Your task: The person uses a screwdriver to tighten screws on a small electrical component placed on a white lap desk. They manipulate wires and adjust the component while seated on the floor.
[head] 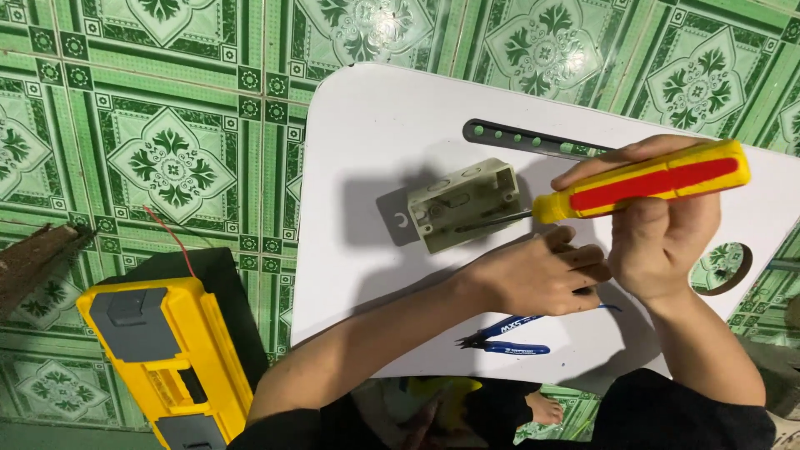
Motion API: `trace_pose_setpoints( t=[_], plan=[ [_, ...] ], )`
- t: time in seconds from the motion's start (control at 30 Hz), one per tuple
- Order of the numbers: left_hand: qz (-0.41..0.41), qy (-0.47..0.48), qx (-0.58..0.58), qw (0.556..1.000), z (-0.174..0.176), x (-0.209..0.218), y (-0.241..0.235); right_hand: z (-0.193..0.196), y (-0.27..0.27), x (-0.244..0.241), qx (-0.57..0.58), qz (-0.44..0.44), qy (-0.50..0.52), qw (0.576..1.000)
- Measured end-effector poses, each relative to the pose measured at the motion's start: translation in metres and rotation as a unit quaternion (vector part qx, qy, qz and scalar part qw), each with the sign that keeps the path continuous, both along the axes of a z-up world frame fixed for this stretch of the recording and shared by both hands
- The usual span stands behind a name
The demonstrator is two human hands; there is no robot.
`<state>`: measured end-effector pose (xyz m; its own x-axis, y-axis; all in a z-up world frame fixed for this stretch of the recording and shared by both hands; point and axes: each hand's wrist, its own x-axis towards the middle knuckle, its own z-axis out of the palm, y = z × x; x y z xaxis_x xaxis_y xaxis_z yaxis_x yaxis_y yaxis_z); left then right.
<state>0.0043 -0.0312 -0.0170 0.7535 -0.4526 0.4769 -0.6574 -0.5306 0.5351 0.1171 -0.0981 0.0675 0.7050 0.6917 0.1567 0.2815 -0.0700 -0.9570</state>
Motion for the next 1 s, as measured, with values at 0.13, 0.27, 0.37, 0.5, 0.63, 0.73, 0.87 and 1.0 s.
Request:
trace_pose_setpoints(
  t=[0.13, 0.27, 0.37, 0.5, 0.63, 0.73, 0.87, 1.0],
  plan=[
    [0.027, -0.021, 0.011, 0.999, 0.002, -0.001, 0.003, -0.007, 0.007, -0.002, -0.02, 0.035, -0.022, 0.999],
    [0.043, -0.034, 0.007, 0.998, -0.003, -0.003, -0.003, -0.001, 0.016, -0.01, -0.025, 0.051, -0.01, 0.998],
    [0.04, -0.044, 0.033, 0.998, -0.004, -0.003, -0.003, 0.003, 0.019, -0.011, -0.031, 0.059, -0.013, 0.998],
    [0.046, -0.049, 0.046, 0.997, -0.002, -0.002, -0.003, 0.002, 0.017, -0.011, -0.018, 0.057, -0.001, 0.998],
    [0.035, -0.047, 0.059, 0.997, 0.001, -0.002, 0.002, 0.003, 0.019, -0.011, -0.027, 0.062, 0.001, 0.998],
    [0.044, -0.058, 0.076, 0.994, 0.001, -0.003, 0.003, 0.005, 0.021, -0.012, -0.036, 0.062, 0.012, 0.997],
    [0.065, -0.077, 0.105, 0.989, 0.002, -0.004, 0.002, 0.005, 0.02, -0.01, -0.039, 0.069, -0.019, 0.997],
    [0.158, -0.191, 0.379, 0.892, 0.005, 0.0, 0.005, 0.002, 0.006, -0.002, 0.007, 0.083, -0.008, 0.997]
  ],
)
